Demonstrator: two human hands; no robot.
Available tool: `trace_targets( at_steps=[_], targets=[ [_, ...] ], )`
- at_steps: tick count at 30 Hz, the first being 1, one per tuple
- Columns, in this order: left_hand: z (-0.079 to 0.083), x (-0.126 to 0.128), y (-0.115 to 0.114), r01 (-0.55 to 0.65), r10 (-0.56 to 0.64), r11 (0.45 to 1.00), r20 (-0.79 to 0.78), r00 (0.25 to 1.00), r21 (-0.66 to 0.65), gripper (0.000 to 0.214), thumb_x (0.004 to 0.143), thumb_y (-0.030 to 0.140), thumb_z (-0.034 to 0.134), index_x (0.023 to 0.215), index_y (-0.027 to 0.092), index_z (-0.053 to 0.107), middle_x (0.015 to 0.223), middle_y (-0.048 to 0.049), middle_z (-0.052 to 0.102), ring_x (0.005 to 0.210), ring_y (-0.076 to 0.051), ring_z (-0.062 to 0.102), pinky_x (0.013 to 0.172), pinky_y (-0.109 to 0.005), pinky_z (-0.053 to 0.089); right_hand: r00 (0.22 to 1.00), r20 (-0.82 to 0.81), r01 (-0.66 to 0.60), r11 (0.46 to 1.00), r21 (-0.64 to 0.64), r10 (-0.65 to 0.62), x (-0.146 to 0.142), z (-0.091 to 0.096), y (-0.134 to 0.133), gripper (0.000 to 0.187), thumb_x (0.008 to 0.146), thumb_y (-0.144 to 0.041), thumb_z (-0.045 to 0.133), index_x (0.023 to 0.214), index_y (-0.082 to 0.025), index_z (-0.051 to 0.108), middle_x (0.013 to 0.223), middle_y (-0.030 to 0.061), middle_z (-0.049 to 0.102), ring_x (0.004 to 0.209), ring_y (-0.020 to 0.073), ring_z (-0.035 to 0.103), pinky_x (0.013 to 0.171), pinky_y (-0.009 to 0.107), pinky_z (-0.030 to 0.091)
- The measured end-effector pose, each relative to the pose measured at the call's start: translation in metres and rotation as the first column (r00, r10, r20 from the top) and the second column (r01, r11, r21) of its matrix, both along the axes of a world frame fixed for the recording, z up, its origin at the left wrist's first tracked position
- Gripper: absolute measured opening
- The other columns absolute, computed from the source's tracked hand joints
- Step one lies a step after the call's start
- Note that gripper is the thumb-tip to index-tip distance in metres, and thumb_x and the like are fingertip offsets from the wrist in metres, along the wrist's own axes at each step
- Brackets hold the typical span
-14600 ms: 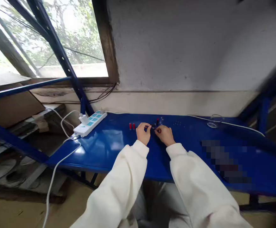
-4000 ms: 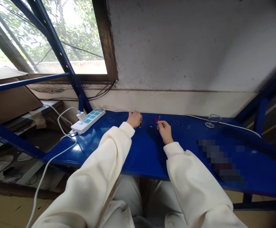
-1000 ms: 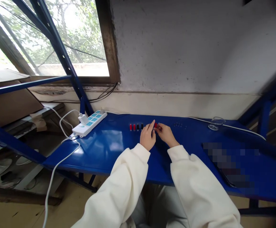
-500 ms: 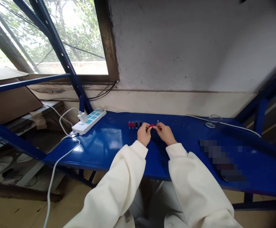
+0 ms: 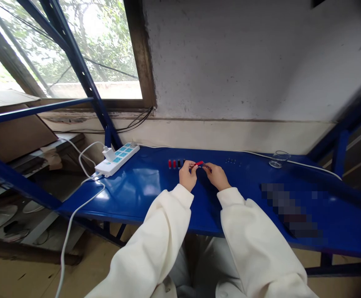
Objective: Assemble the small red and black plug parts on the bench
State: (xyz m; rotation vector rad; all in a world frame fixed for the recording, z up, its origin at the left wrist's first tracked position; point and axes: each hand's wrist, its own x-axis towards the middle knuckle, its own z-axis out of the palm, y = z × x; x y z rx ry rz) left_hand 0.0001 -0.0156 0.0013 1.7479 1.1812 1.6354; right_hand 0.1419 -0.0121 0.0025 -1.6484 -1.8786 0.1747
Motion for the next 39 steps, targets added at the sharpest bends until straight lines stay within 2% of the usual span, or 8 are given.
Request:
trace_targets(
  at_steps=[5,8,12,16,25,28,32,39],
  targets=[
    [-0.002,-0.001,0.002,-0.036,0.036,0.999,-0.01,0.999,-0.012,0.013,0.08,0.025,0.048,0.088,0.017,0.054,0.077,-0.0039,0.062,0.069,-0.012,0.059,0.068,-0.026,0.048,0.999,-0.013,-0.029,0.998,0.057,0.03,0.001,-0.001,0.001,0.026,0.084,-0.03,0.041,0.099,-0.022,0.062,0.096,0.0063,0.065,0.089,0.0186,0.059,0.074,0.027,0.042],
    [-0.002,-0.002,0.001,-0.063,0.064,0.997,-0.041,0.997,0.034,0.018,0.082,0.027,0.047,0.093,0.016,0.057,0.084,-0.006,0.063,0.072,-0.013,0.059,0.07,-0.028,0.049,0.999,0.006,-0.044,0.997,0.061,0.043,0.0,-0.001,0.0,0.027,0.085,-0.031,0.041,0.098,-0.021,0.062,0.096,0.0068,0.065,0.089,0.019,0.058,0.075,0.027,0.042],
    [-0.002,-0.001,-0.002,0.064,-0.044,0.991,-0.167,0.985,0.118,0.027,0.082,0.023,0.045,0.106,0.018,0.057,0.1,-0.0081,0.06,0.087,-0.015,0.058,0.078,-0.029,0.048,0.999,0.012,-0.039,0.997,0.061,0.038,-0.004,0.001,-0.002,0.028,0.084,-0.03,0.041,0.104,-0.02,0.058,0.092,0.0068,0.064,0.081,0.018,0.059,0.068,0.026,0.042],
    [-0.003,0.001,-0.004,0.132,-0.108,0.988,-0.239,0.965,0.086,0.038,0.083,0.02,0.042,0.12,0.021,0.049,0.103,-0.0074,0.058,0.088,-0.014,0.057,0.078,-0.029,0.048,1.0,-0.01,0.004,1.0,0.03,-0.004,-0.007,0.002,-0.003,0.034,0.08,-0.031,0.045,0.112,-0.019,0.05,0.08,0.0046,0.064,0.07,0.0167,0.059,0.059,0.024,0.039],
    [0.003,0.001,-0.008,0.12,-0.093,0.986,-0.227,0.97,0.111,0.035,0.084,0.019,0.039,0.116,0.023,0.053,0.105,-0.0066,0.056,0.089,-0.013,0.056,0.079,-0.027,0.047,0.995,-0.033,-0.092,0.995,0.029,0.093,-0.017,-0.002,-0.004,0.022,0.084,-0.03,0.038,0.102,-0.018,0.044,0.078,0.0052,0.063,0.065,0.0178,0.059,0.053,0.023,0.034],
    [0.003,0.0,-0.007,0.056,-0.04,0.993,-0.143,0.989,0.104,0.035,0.084,0.019,0.038,0.118,0.021,0.049,0.103,-0.0067,0.056,0.085,-0.013,0.055,0.077,-0.027,0.047,0.99,-0.084,-0.111,0.993,0.037,0.114,-0.021,-0.003,-0.001,0.018,0.085,-0.032,0.038,0.094,-0.019,0.045,0.077,0.0055,0.063,0.066,0.0176,0.059,0.055,0.023,0.035],
    [0.005,-0.003,-0.004,-0.069,0.067,0.997,0.069,0.995,0.033,0.031,0.084,0.02,0.038,0.114,0.018,0.046,0.099,-0.0073,0.057,0.073,-0.01,0.055,0.069,-0.024,0.047,0.989,-0.125,-0.081,0.997,0.021,0.083,-0.027,-0.004,0.009,0.018,0.081,-0.038,0.046,0.081,-0.02,0.047,0.067,0.002,0.061,0.062,0.0158,0.058,0.054,0.023,0.035],
    [0.007,-0.006,0.001,-0.072,0.086,0.996,0.284,0.955,-0.061,0.017,0.083,0.02,0.039,0.097,0.016,0.047,0.086,-0.0041,0.056,0.061,-0.007,0.053,0.065,-0.022,0.046,0.995,-0.065,-0.081,0.996,-0.038,0.078,-0.04,-0.006,0.029,0.01,0.076,-0.028,0.055,0.078,-0.018,0.056,0.075,0.0029,0.064,0.069,0.0151,0.058,0.059,0.023,0.037]
  ],
)
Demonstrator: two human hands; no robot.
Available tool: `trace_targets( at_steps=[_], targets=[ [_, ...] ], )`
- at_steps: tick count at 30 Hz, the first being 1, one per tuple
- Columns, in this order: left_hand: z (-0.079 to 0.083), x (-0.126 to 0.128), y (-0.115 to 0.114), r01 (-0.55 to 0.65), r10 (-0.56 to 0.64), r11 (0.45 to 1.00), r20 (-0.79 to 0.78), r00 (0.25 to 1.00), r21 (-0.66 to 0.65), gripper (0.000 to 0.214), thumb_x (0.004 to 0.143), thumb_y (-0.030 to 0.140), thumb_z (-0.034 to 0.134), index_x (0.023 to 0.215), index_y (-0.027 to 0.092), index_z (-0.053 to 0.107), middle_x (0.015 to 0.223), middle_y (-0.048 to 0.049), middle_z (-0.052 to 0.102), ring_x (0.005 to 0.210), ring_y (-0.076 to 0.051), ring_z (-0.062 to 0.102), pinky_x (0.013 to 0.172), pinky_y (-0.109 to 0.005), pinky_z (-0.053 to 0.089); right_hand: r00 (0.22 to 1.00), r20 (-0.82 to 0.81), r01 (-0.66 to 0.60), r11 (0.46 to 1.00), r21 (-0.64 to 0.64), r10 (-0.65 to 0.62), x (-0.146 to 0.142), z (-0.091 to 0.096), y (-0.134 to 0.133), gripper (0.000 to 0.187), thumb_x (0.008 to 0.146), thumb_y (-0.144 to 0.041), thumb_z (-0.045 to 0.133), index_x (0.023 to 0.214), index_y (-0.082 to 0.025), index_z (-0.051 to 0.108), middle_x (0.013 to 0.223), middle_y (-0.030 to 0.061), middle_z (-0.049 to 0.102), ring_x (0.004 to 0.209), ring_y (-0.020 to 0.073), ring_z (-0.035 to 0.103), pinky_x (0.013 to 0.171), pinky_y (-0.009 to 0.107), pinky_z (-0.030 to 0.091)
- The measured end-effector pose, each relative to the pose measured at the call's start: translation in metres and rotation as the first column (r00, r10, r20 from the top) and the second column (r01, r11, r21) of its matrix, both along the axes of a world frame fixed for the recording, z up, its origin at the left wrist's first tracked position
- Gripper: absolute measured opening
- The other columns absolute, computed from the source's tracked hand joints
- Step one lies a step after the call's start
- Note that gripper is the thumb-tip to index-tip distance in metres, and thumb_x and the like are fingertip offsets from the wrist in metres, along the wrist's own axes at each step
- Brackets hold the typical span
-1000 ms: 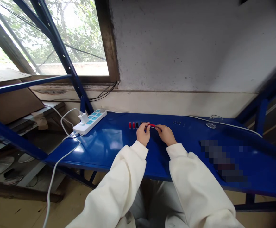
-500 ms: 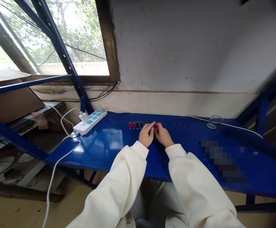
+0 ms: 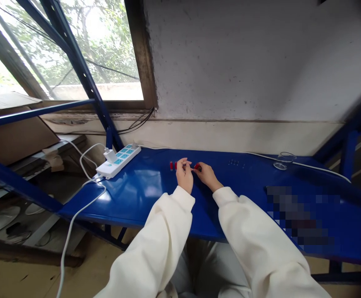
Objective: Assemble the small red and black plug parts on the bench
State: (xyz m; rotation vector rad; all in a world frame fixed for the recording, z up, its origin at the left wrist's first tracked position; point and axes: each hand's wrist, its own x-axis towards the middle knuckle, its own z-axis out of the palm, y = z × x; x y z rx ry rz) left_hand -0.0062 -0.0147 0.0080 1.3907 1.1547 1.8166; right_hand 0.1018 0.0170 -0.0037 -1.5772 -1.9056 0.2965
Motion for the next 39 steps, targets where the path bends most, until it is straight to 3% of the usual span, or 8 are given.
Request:
trace_targets(
  at_steps=[8,21,24,27,30,33,39],
  targets=[
    [0.003,0.001,0.0,0.003,0.004,0.999,0.16,0.987,-0.046,0.014,0.08,0.02,0.043,0.093,0.015,0.048,0.08,-0.0023,0.055,0.059,-0.006,0.052,0.063,-0.022,0.045,0.992,0.125,0.018,0.996,-0.091,-0.006,-0.013,-0.003,0.015,0.015,0.076,-0.031,0.055,0.081,-0.018,0.061,0.079,0.0056,0.066,0.072,0.0162,0.059,0.06,0.023,0.036],
    [0.002,0.001,0.001,-0.002,0.017,0.996,0.162,0.987,-0.092,0.015,0.077,0.019,0.044,0.09,0.015,0.049,0.079,-0.0032,0.057,0.061,-0.007,0.053,0.062,-0.021,0.044,0.989,0.145,0.042,0.991,-0.124,-0.023,-0.011,0.001,0.01,0.021,0.074,-0.036,0.057,0.086,-0.019,0.063,0.077,0.0038,0.065,0.071,0.0153,0.058,0.058,0.023,0.034],
    [0.001,-0.001,0.001,-0.003,0.015,0.992,0.089,0.996,-0.129,0.015,0.077,0.023,0.045,0.088,0.015,0.051,0.077,-0.0032,0.058,0.062,-0.008,0.053,0.06,-0.021,0.043,0.993,0.118,0.014,0.994,-0.111,-0.001,-0.002,0.007,0.004,0.026,0.071,-0.037,0.06,0.091,-0.02,0.062,0.076,0.0024,0.064,0.073,0.0154,0.058,0.06,0.024,0.035],
    [-0.001,-0.001,0.0,0.044,-0.063,0.979,-0.089,0.994,-0.197,0.018,0.079,0.03,0.044,0.079,0.016,0.055,0.068,-0.0016,0.059,0.058,-0.009,0.052,0.059,-0.022,0.041,0.999,0.015,0.048,0.997,-0.066,-0.048,0.012,0.011,-0.006,0.025,0.074,-0.033,0.057,0.094,-0.02,0.062,0.08,0.0029,0.065,0.074,0.0153,0.058,0.063,0.024,0.037],
    [-0.005,0.002,-0.001,0.083,-0.161,0.965,-0.309,0.937,-0.249,0.023,0.079,0.032,0.043,0.066,0.016,0.055,0.057,0.0005,0.056,0.053,-0.009,0.05,0.058,-0.022,0.039,0.992,-0.079,0.103,0.995,0.009,-0.102,0.024,0.012,-0.019,0.019,0.077,-0.029,0.05,0.084,-0.019,0.063,0.079,0.0043,0.065,0.072,0.0147,0.058,0.062,0.024,0.038],
    [-0.008,0.004,-0.002,0.075,-0.163,0.977,-0.469,0.868,-0.2,0.025,0.078,0.031,0.043,0.061,0.017,0.054,0.055,0.0012,0.055,0.053,-0.009,0.048,0.058,-0.022,0.037,0.982,-0.094,0.17,0.982,0.081,-0.162,0.028,0.012,-0.033,0.021,0.078,-0.031,0.046,0.073,-0.019,0.062,0.071,0.0039,0.064,0.065,0.0148,0.056,0.057,0.023,0.036],
    [-0.01,0.004,-0.002,0.035,-0.108,0.989,-0.534,0.838,-0.146,0.027,0.078,0.032,0.043,0.061,0.017,0.055,0.056,0.0013,0.055,0.052,-0.009,0.047,0.055,-0.021,0.035,0.977,-0.083,0.206,0.968,0.143,-0.195,0.025,0.011,-0.043,0.025,0.079,-0.034,0.043,0.066,-0.019,0.058,0.063,0.0029,0.061,0.058,0.0141,0.053,0.053,0.023,0.032]
  ],
)
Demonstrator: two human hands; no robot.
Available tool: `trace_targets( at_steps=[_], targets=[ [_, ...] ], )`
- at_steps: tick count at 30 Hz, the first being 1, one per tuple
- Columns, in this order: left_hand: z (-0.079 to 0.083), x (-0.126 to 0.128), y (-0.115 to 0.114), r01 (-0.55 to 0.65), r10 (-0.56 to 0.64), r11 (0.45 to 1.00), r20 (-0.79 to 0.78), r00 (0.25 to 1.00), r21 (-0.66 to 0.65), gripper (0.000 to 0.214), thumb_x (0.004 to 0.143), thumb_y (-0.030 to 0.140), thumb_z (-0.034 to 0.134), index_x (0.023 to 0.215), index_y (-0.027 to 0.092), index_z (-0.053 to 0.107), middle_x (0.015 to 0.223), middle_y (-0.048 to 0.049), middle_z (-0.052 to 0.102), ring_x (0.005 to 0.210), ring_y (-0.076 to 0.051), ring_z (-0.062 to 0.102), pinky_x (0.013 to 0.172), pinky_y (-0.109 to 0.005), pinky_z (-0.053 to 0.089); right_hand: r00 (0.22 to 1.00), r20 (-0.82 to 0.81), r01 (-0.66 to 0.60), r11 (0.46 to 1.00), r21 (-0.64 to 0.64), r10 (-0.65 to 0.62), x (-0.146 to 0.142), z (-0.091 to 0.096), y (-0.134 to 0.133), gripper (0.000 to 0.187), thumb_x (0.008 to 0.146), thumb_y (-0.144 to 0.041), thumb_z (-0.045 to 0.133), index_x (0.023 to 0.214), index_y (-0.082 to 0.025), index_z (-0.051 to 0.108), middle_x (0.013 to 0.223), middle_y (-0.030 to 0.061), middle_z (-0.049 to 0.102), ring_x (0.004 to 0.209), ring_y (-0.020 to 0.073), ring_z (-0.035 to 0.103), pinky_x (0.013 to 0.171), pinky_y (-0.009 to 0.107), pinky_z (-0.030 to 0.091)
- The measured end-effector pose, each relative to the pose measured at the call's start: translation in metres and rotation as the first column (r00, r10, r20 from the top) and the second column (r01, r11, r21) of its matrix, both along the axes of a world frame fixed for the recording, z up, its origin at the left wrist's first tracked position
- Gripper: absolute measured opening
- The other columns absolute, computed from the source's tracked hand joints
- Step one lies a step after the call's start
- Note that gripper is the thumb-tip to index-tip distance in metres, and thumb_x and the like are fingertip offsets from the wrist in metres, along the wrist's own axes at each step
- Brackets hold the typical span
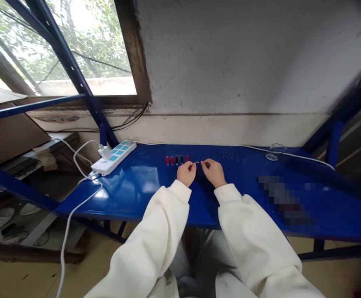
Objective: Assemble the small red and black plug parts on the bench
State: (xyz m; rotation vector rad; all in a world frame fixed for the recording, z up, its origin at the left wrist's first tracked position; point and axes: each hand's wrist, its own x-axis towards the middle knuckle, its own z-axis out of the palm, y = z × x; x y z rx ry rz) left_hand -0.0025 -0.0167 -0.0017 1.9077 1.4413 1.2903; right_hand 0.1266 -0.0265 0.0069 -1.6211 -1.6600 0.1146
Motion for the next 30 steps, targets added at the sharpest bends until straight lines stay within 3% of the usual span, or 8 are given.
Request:
trace_targets(
  at_steps=[19,30],
  targets=[
    [0.003,-0.001,-0.0033,-0.005,0.003,0.999,0.072,0.997,0.033,0.031,0.079,0.036,0.043,0.057,0.017,0.053,0.052,0.0025,0.05,0.05,-0.008,0.042,0.053,-0.021,0.033,0.998,0.011,-0.054,0.996,-0.066,0.055,-0.0033,-0.0023,0.0003,0.031,0.08,-0.039,0.039,0.063,-0.019,0.056,0.057,0.0023,0.057,0.053,0.0132,0.05,0.052,0.023,0.032],
    [-0.0008,-0.0024,-0.0024,-0.02,0.021,1.0,-0.112,0.993,0.017,0.03,0.08,0.034,0.043,0.057,0.018,0.053,0.05,0.0017,0.049,0.048,-0.01,0.043,0.051,-0.022,0.03,0.999,0.006,-0.035,0.997,-0.07,0.035,-0.0039,-0.0012,-0.0012,0.03,0.08,-0.037,0.039,0.062,-0.02,0.054,0.056,0.0018,0.056,0.053,0.0132,0.05,0.051,0.022,0.03]
  ],
)
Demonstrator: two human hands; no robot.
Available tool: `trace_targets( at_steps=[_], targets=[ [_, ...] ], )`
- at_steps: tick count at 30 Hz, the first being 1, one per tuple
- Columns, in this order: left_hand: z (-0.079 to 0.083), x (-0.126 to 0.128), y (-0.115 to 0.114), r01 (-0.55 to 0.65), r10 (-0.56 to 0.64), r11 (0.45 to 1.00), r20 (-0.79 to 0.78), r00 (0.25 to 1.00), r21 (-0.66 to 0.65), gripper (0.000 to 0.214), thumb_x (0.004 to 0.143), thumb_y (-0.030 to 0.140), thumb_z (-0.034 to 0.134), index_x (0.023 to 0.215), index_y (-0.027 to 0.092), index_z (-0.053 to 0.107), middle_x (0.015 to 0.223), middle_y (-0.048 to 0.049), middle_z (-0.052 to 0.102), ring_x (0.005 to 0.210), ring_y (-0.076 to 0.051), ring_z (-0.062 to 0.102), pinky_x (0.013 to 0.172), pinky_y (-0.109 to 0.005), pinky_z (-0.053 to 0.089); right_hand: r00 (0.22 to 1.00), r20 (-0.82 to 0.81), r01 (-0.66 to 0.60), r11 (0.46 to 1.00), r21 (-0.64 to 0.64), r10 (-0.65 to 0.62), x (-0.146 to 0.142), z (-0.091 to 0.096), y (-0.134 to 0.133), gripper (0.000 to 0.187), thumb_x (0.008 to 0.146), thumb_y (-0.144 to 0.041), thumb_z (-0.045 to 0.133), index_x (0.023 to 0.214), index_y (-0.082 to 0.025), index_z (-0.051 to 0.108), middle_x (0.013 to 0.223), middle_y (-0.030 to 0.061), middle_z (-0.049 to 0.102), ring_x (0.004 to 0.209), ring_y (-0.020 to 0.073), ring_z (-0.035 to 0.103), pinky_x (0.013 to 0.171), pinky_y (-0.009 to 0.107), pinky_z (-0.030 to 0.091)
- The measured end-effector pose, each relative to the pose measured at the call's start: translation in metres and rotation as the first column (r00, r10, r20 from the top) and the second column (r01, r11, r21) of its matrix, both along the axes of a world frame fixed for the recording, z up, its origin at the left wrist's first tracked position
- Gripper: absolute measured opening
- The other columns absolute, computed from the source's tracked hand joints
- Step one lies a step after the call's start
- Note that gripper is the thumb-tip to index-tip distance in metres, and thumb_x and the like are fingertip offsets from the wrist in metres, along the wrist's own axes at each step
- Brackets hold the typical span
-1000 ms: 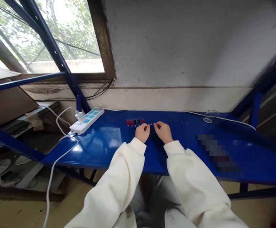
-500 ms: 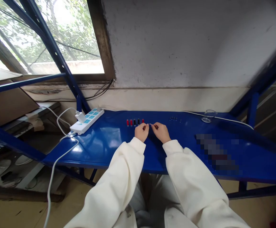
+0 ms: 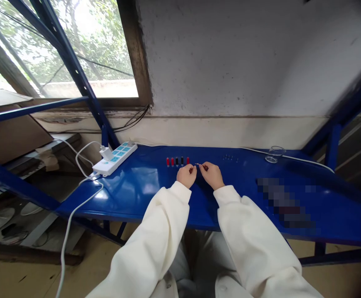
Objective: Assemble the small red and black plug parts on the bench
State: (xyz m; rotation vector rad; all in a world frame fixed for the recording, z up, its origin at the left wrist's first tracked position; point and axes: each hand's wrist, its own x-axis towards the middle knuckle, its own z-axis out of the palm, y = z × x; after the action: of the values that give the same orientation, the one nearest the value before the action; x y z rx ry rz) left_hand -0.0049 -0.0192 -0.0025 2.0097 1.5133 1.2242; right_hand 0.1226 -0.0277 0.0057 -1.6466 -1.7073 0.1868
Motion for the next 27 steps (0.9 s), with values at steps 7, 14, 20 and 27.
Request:
trace_targets(
  at_steps=[7,14,20,27],
  targets=[
    [0.009,-0.004,-0.003,-0.17,0.171,0.985,0.026,0.985,-0.039,0.016,0.08,0.031,0.044,0.079,0.02,0.056,0.057,0.0,0.055,0.053,-0.013,0.05,0.055,-0.022,0.033,1.0,0.004,0.016,1.0,0.012,-0.016,0.0,0.0,0.001,0.03,0.08,-0.038,0.039,0.061,-0.02,0.054,0.056,0.0021,0.057,0.054,0.0139,0.051,0.051,0.023,0.031],
    [0.005,-0.004,-0.002,-0.173,0.177,0.981,0.037,0.984,-0.089,0.029,0.077,0.023,0.046,0.106,0.021,0.052,0.061,-0.0014,0.057,0.059,-0.017,0.056,0.06,-0.025,0.039,1.0,-0.007,0.009,1.0,0.013,-0.009,0.0,0.0,0.0,0.031,0.08,-0.039,0.038,0.062,-0.02,0.055,0.056,0.0022,0.057,0.052,0.0136,0.051,0.05,0.023,0.032],
    [-0.001,0.001,0.003,-0.113,0.106,0.989,-0.071,0.992,-0.095,0.058,0.074,0.023,0.05,0.13,0.023,0.035,0.068,-0.0037,0.059,0.061,-0.018,0.058,0.066,-0.028,0.042,1.0,-0.006,0.003,1.0,0.009,-0.003,0.0,0.0,0.0,0.03,0.08,-0.038,0.039,0.061,-0.02,0.054,0.055,0.0019,0.056,0.053,0.0137,0.051,0.05,0.023,0.031],
    [-0.002,0.004,0.011,-0.151,0.146,0.987,-0.082,0.986,-0.062,0.041,0.08,0.024,0.043,0.121,0.021,0.046,0.093,-0.0125,0.061,0.073,-0.02,0.061,0.069,-0.029,0.043,1.0,0.004,-0.01,1.0,0.006,0.01,0.001,-0.001,0.001,0.03,0.08,-0.038,0.038,0.062,-0.02,0.054,0.056,0.0018,0.056,0.052,0.0134,0.051,0.051,0.023,0.032]
  ],
)
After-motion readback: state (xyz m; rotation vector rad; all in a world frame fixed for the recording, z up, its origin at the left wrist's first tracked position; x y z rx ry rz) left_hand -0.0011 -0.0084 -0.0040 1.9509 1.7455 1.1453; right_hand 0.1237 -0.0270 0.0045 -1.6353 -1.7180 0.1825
